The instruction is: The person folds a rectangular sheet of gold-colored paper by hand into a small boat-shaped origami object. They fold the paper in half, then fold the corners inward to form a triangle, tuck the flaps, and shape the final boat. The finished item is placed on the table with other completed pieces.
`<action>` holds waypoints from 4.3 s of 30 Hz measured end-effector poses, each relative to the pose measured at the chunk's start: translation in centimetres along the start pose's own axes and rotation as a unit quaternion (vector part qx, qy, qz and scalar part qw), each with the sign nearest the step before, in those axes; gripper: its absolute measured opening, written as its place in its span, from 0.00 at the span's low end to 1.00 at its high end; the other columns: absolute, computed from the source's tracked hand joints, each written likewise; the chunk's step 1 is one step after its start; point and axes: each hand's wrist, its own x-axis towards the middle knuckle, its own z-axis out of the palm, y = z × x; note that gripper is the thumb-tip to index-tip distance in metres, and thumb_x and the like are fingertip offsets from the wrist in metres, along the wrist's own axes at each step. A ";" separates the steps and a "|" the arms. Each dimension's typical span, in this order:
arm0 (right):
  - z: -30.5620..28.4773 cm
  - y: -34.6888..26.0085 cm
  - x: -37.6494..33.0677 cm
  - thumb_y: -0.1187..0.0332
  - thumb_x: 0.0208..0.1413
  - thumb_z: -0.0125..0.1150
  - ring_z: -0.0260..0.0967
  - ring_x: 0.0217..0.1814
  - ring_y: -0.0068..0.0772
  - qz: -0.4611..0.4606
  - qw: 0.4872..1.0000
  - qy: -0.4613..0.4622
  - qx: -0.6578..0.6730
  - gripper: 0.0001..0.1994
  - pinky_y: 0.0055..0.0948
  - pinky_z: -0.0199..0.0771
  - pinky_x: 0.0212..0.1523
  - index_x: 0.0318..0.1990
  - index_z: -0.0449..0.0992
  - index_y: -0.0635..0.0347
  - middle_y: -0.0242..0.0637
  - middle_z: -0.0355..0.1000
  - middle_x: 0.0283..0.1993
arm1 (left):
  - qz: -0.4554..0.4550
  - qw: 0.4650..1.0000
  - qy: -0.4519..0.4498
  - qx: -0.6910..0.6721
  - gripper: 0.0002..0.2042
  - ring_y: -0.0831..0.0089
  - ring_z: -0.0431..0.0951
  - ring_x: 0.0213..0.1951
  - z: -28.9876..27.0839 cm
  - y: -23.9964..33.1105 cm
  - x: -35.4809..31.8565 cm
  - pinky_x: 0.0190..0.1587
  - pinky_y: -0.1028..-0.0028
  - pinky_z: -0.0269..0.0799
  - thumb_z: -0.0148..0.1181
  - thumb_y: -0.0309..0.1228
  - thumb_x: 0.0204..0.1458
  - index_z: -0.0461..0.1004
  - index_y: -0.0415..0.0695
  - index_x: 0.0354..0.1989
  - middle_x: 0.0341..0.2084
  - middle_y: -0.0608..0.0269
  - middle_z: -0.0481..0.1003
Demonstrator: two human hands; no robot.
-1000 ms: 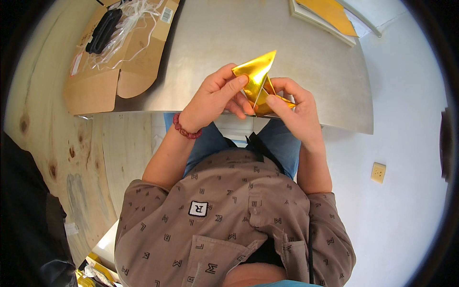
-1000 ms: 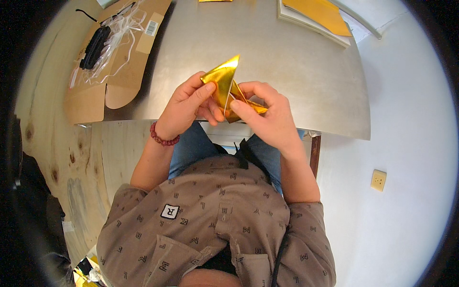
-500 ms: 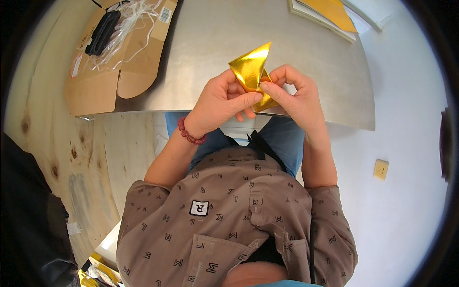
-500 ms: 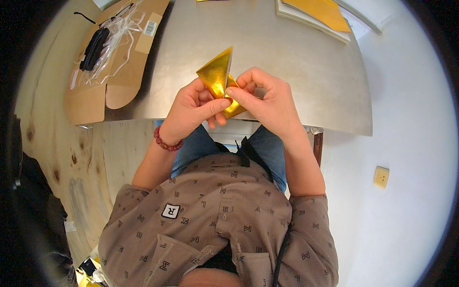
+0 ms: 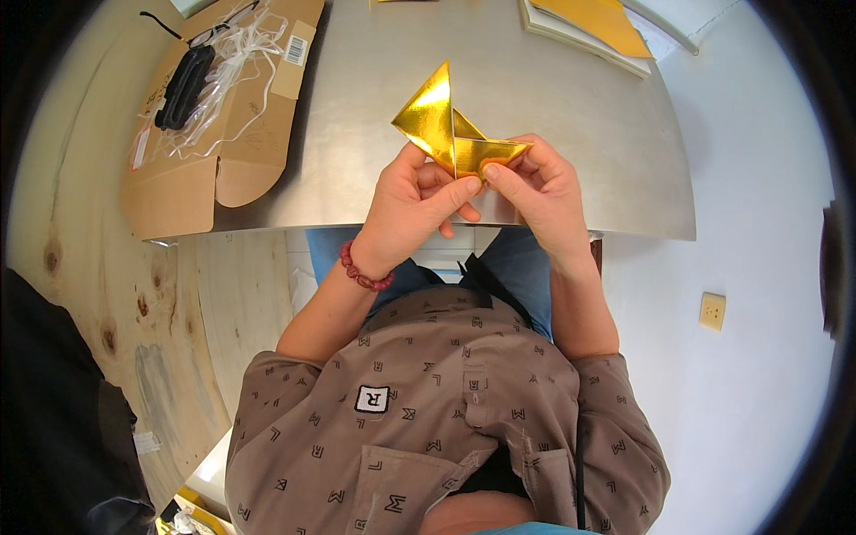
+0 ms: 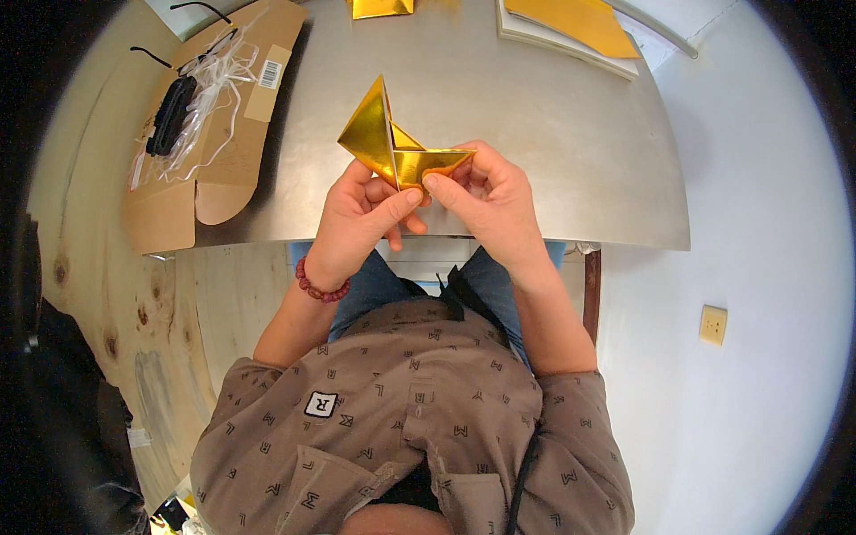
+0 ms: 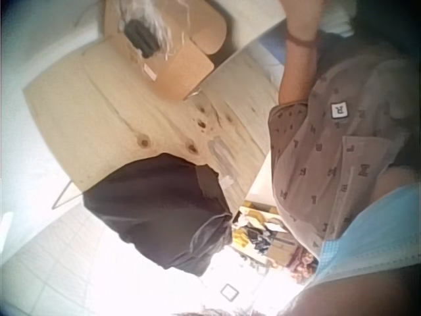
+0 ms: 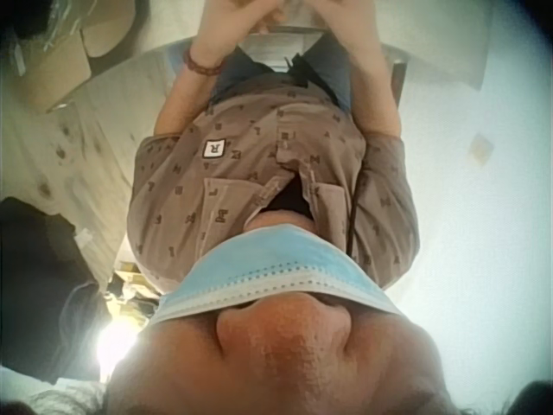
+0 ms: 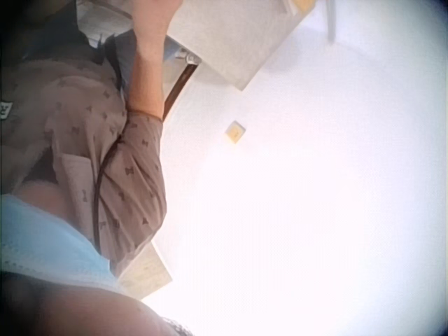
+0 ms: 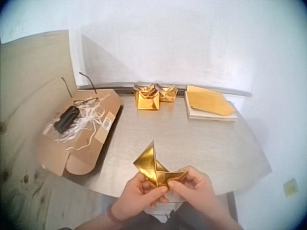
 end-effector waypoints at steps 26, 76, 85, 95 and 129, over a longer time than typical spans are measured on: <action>1.4 1.8 -0.1 0.69 0.66 0.68 0.67 0.27 0.11 -0.014 0.996 0.092 0.012 0.07 0.15 0.63 0.28 0.38 0.76 0.59 0.25 0.75 0.29 | 0.017 0.998 0.060 0.023 0.13 0.85 0.78 0.24 1.3 -1.1 -0.1 0.24 0.84 0.71 0.68 0.26 0.62 0.71 0.40 0.49 0.32 0.67 0.81; -1.9 2.4 1.3 0.71 0.71 0.57 0.77 0.52 0.29 -0.020 0.984 0.019 0.174 0.11 0.35 0.77 0.60 0.56 0.76 0.63 0.38 0.78 0.51 | -0.111 0.950 -0.154 -0.249 0.18 0.87 0.71 0.18 -3.6 1.3 -3.1 0.17 0.86 0.63 0.61 0.24 0.64 0.68 0.32 0.60 0.32 0.58 0.79; -1.3 2.4 0.4 0.70 0.70 0.61 0.74 0.54 0.27 -0.008 0.976 -0.137 0.168 0.15 0.28 0.73 0.52 0.60 0.74 0.61 0.37 0.77 0.54 | -0.209 0.757 -0.318 -0.531 0.25 0.82 0.74 0.16 -3.4 -1.8 -2.4 0.15 0.85 0.67 0.54 0.26 0.70 0.54 0.24 0.68 0.31 0.53 0.76; -0.6 2.6 0.3 0.71 0.67 0.67 0.69 0.46 0.16 -0.027 0.990 -0.053 0.126 0.07 0.21 0.69 0.51 0.48 0.76 0.60 0.25 0.75 0.44 | 0.165 0.983 0.034 0.065 0.26 0.69 0.83 0.52 -3.4 -0.5 -1.9 0.48 0.72 0.83 0.40 0.47 0.77 0.66 0.37 0.69 0.54 0.55 0.80; 1.8 3.7 -1.0 0.67 0.68 0.69 0.58 0.28 0.10 -0.177 0.973 0.086 -0.117 0.09 0.16 0.60 0.28 0.37 0.75 0.61 0.21 0.68 0.27 | -0.053 0.972 -0.021 -0.227 0.21 0.68 0.84 0.51 -1.7 -0.2 -0.6 0.55 0.64 0.84 0.44 0.41 0.76 0.77 0.35 0.57 0.50 0.56 0.81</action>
